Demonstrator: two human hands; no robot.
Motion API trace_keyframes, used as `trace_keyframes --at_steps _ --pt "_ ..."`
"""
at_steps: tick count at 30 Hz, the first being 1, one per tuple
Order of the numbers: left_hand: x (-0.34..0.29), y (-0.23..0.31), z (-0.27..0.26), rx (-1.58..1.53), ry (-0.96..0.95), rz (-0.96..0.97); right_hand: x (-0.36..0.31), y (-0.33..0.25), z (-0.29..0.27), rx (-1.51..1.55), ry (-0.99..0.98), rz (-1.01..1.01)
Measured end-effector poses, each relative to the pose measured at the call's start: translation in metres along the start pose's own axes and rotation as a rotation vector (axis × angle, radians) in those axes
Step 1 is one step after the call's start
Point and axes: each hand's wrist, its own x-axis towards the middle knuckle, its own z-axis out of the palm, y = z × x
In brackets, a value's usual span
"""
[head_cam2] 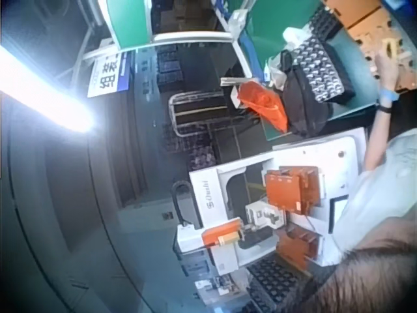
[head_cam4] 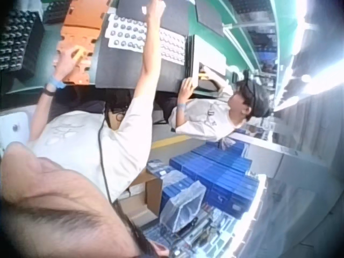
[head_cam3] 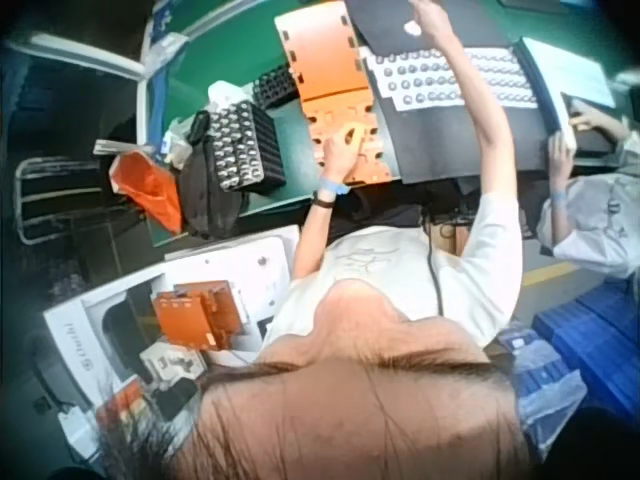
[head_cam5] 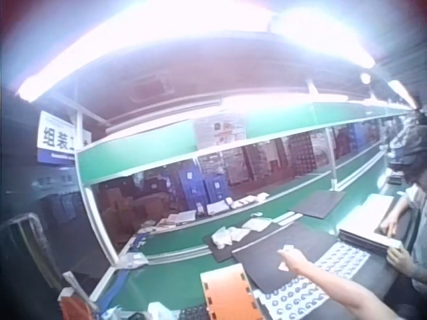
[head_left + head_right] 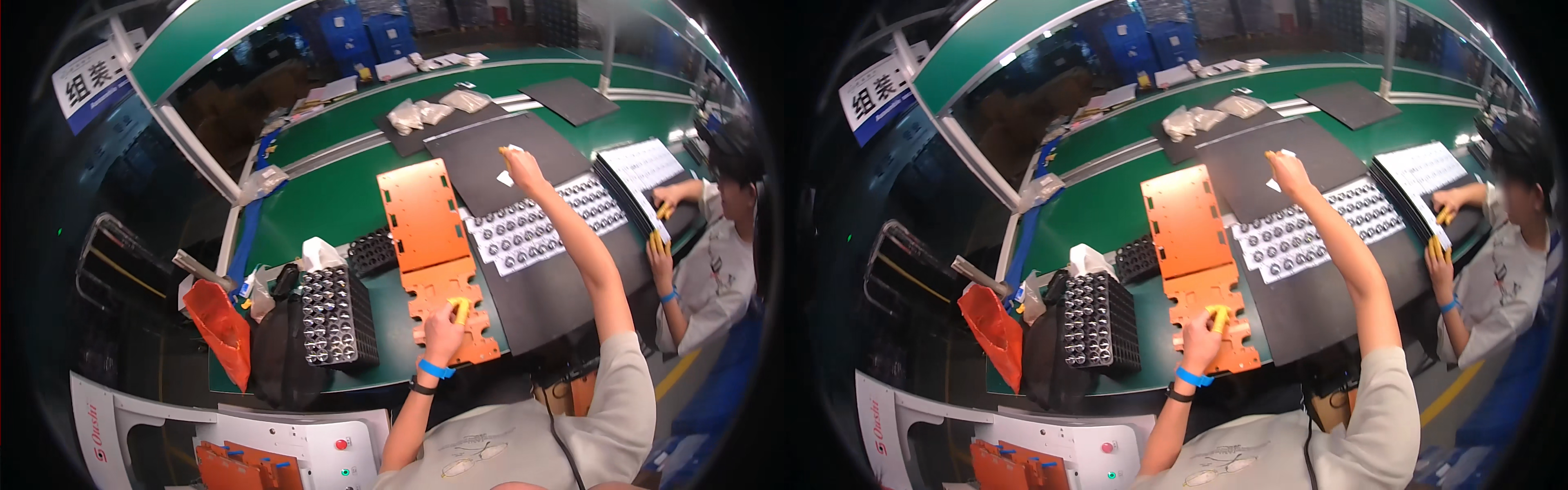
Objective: The person places small white square components onto an orange circuit board using yellow finger cots. They then pick up the board and place it into a white testing machine labeled 'Oushi' before removing it and returning to the workbench to continue placing components.
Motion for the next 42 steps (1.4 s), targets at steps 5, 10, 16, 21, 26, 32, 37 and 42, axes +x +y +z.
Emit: trace_keyframes --at_steps 5,10,16,21,26,32,37,42 --pt "0.003 0.006 -0.001 -0.074 -0.064 -0.059 -0.017 0.018 -0.010 -0.228 -0.169 0.006" --pt "-0.003 -0.010 0.006 -0.159 -0.016 -0.036 -0.020 0.007 0.009 -0.344 -0.320 0.016" --pt "-0.002 -0.004 0.002 -0.063 -0.040 -0.072 -0.016 0.027 0.060 -0.236 -0.151 0.137" --pt "-0.001 0.013 -0.007 -0.011 -0.093 -0.012 -0.026 0.024 0.081 -0.266 -0.288 0.197" --pt "-0.003 0.016 -0.009 -0.021 -0.093 0.021 -0.022 0.021 0.072 -0.270 -0.369 0.138" --pt "-0.001 0.017 -0.009 0.002 -0.097 0.045 -0.027 0.001 0.068 -0.388 -0.336 0.125" --pt "-0.002 0.019 -0.013 0.039 -0.096 0.000 -0.013 -0.009 0.079 -0.464 -0.240 0.128" --pt "0.000 0.017 -0.010 0.021 -0.104 0.013 -0.005 0.012 0.078 -0.398 -0.186 0.256"
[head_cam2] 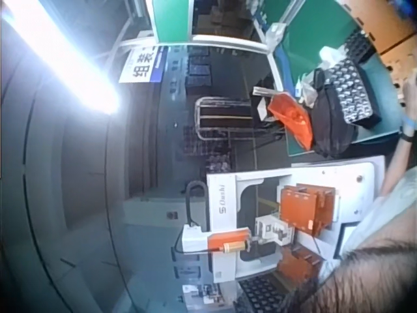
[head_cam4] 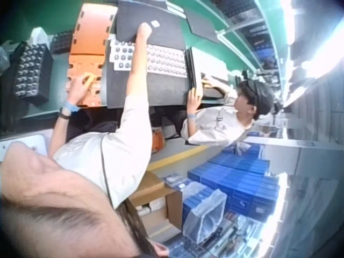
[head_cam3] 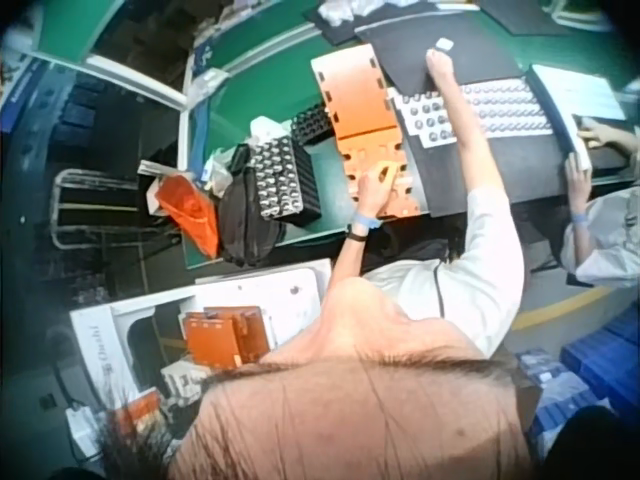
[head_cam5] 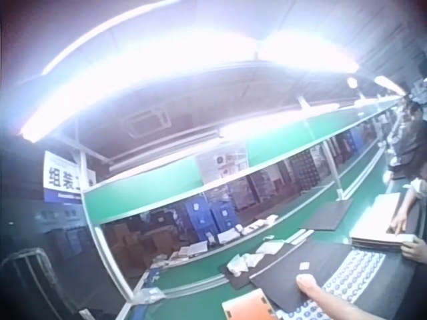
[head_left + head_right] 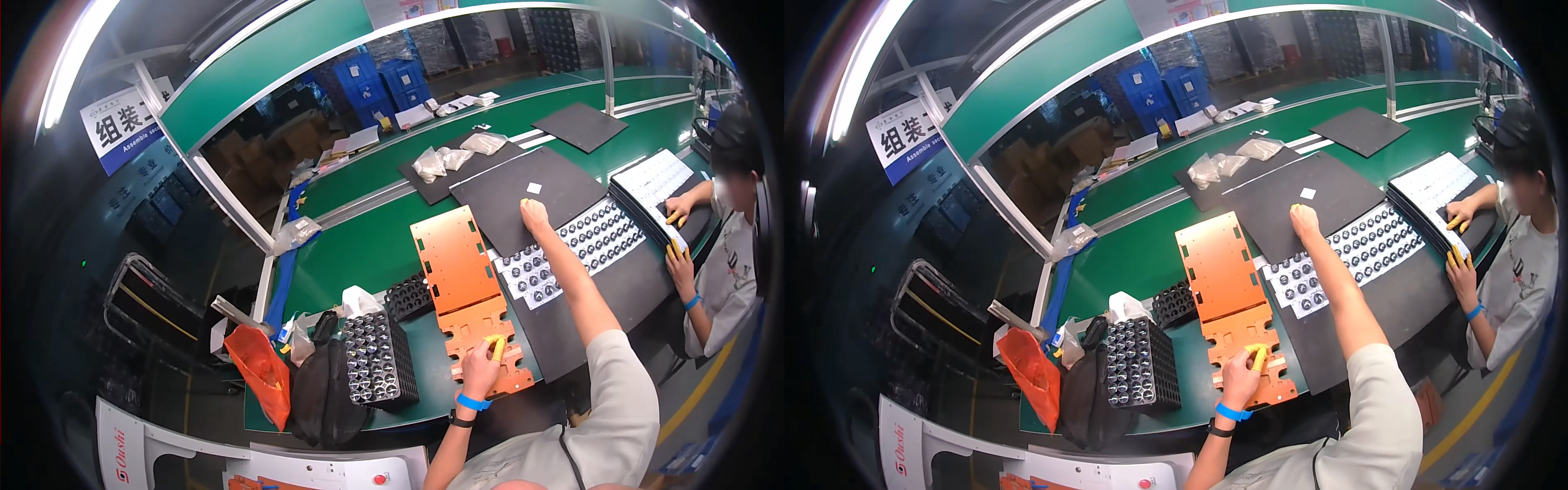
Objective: The person places small white square components onto an orange circuit board using yellow finger cots. They then pick up the board and place it into a white testing machine labeled 'Oushi' before removing it and returning to the workbench to continue placing components.
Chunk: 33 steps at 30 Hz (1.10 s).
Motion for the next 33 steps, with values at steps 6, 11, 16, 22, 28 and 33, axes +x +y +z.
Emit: trace_keyframes --at_steps 6,11,16,22,28,33 --pt "0.000 0.009 -0.002 -0.042 0.033 0.013 0.004 -0.001 -0.008 -0.086 -0.079 -0.143" --pt "-0.001 -0.002 0.005 -0.160 -0.002 -0.063 -0.004 -0.010 -0.066 0.238 0.113 -0.222" --pt "0.000 0.001 -0.013 -1.386 -0.134 -0.339 -0.108 -0.080 -0.228 0.643 -0.041 -0.645" --pt "0.019 0.028 -0.017 -2.031 -0.142 -0.551 -0.238 -0.106 -0.264 0.521 0.030 -1.028" --pt "0.016 -0.025 -0.012 -2.151 -0.378 -0.543 -0.222 -0.095 -0.263 0.752 0.315 -0.991" --pt "0.014 0.007 -0.034 -1.855 0.135 -0.876 -0.098 -0.036 -0.206 0.609 0.511 -0.505"
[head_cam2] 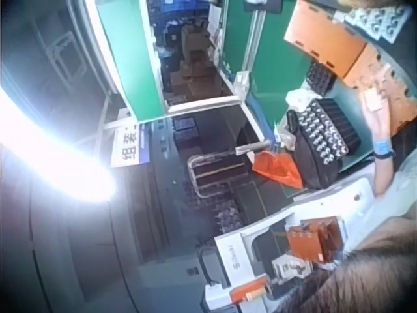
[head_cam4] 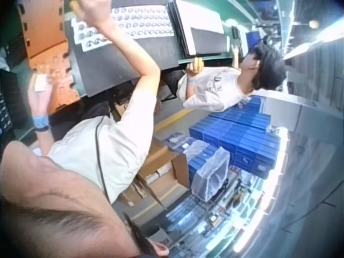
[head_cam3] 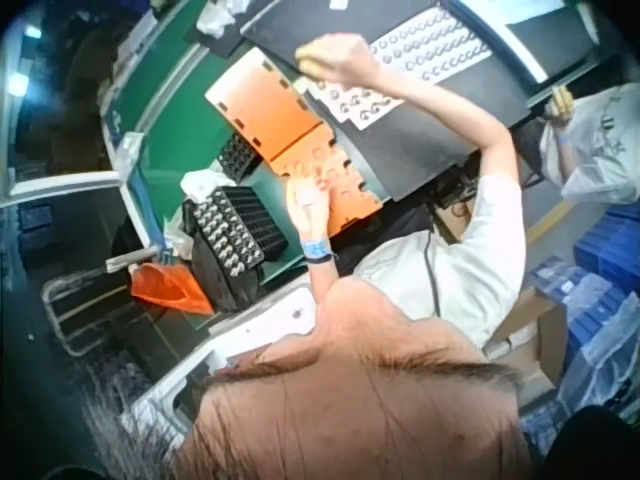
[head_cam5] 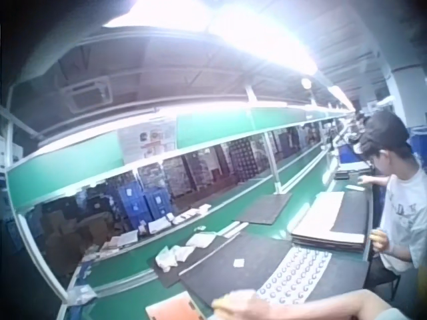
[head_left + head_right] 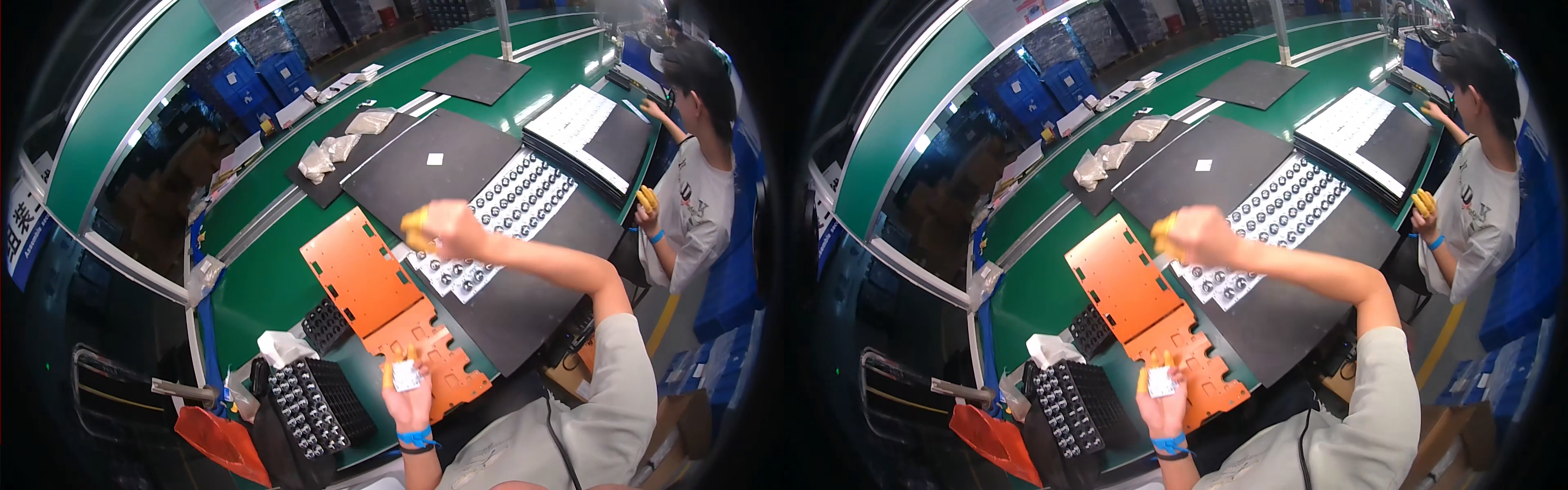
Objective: The person places small white square components onto an orange circuit board using yellow finger cots. They then pick up the board and place it into a white testing machine labeled 'Oushi' before removing it and returning to the workbench to continue placing components.
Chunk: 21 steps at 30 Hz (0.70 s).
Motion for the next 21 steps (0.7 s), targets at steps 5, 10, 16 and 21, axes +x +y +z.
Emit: trace_keyframes --at_steps 5,10,16,21 --pt "0.000 0.020 -0.029 -0.216 -0.023 -0.193 -0.031 0.201 0.098 0.087 -0.274 0.798" --pt "-0.006 0.024 -0.032 -0.294 -0.038 -0.247 -0.061 0.291 0.139 0.140 -0.199 1.029" --pt "-0.013 0.023 -0.040 -0.227 0.066 -0.193 -0.059 0.282 0.153 -0.303 -0.491 0.574" --pt "-0.024 0.025 -0.023 -0.147 0.006 -0.123 -0.037 0.271 0.141 -0.412 -0.728 0.423"
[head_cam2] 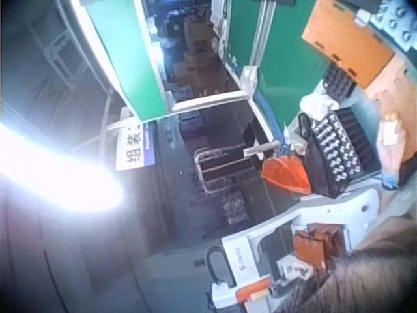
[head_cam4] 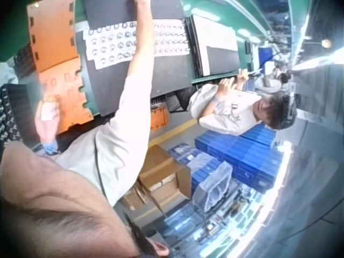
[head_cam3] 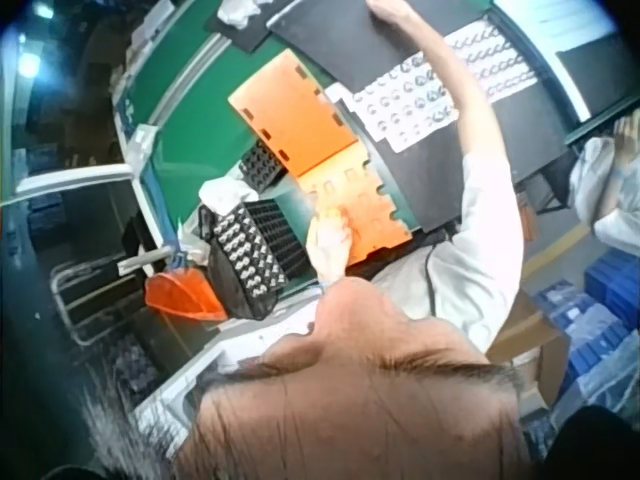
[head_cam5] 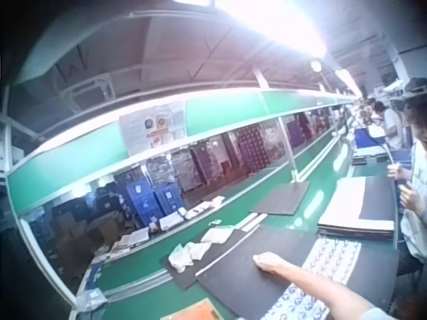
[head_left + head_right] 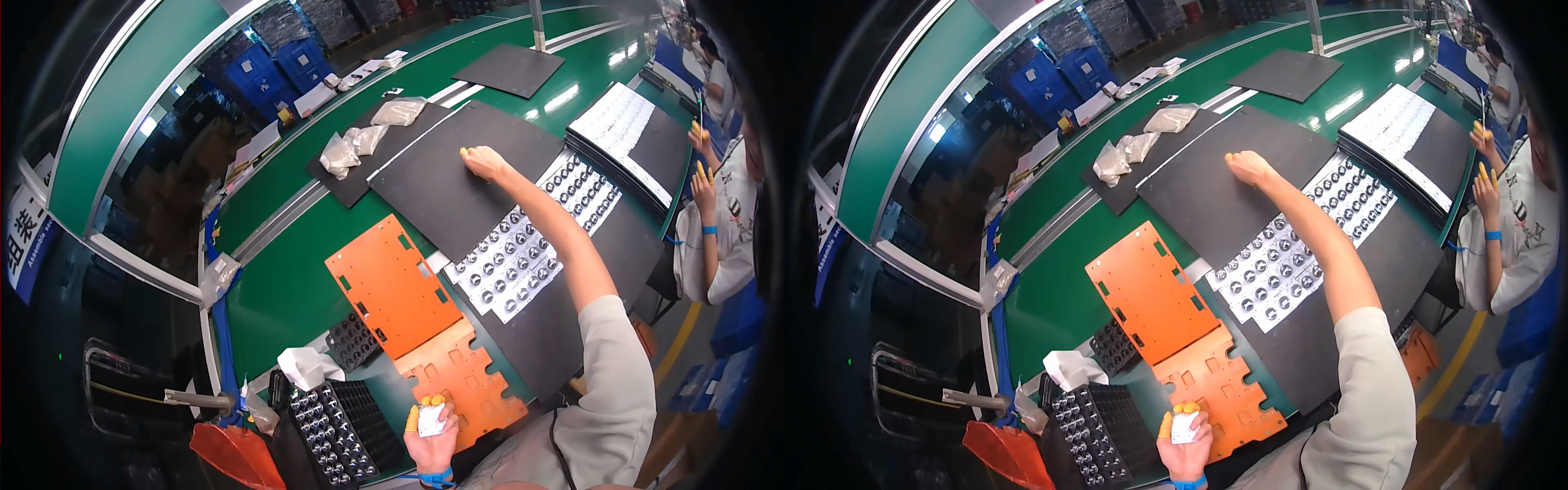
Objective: The person places small white square components onto an orange circuit board using yellow finger cots. They then pick up the board and place it into a white testing machine labeled 'Oushi' before removing it and returning to the workbench to continue placing components.
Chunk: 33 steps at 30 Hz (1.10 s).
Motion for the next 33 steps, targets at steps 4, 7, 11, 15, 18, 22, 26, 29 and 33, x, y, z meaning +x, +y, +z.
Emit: trace_keyframes --at_steps 4,7,11,15,18,22,26,29,33 --pt "0.001 -0.003 -0.002 -0.057 -0.024 -0.020 -0.031 -0.038 -0.035 0.408 0.353 -0.019" --pt "-0.002 -0.013 0.002 -0.046 -0.007 -0.018 -0.090 -0.130 -0.125 0.875 0.349 -0.192" --pt "0.003 -0.021 0.003 0.011 -0.128 -0.117 -0.216 -0.209 -0.164 0.700 0.405 -0.753" --pt "-0.004 -0.043 0.013 0.195 -0.122 -0.030 -0.313 -0.263 -0.182 0.689 0.053 -1.015" --pt "0.009 -0.046 -0.011 0.157 -0.156 -0.066 -0.340 -0.266 -0.160 0.702 0.092 -0.976" --pt "0.019 -0.061 -0.023 0.266 -0.111 -0.086 -0.359 -0.256 -0.156 0.773 -0.045 -0.916" --pt "0.021 -0.071 -0.022 0.334 -0.112 -0.030 -0.359 -0.237 -0.165 0.848 0.077 -0.840" --pt "0.015 -0.066 -0.020 0.367 -0.122 0.007 -0.321 -0.197 -0.174 0.704 0.447 -0.605" --pt "0.006 -0.057 -0.017 0.526 -0.208 0.173 -0.228 -0.107 -0.148 0.880 0.609 0.001"
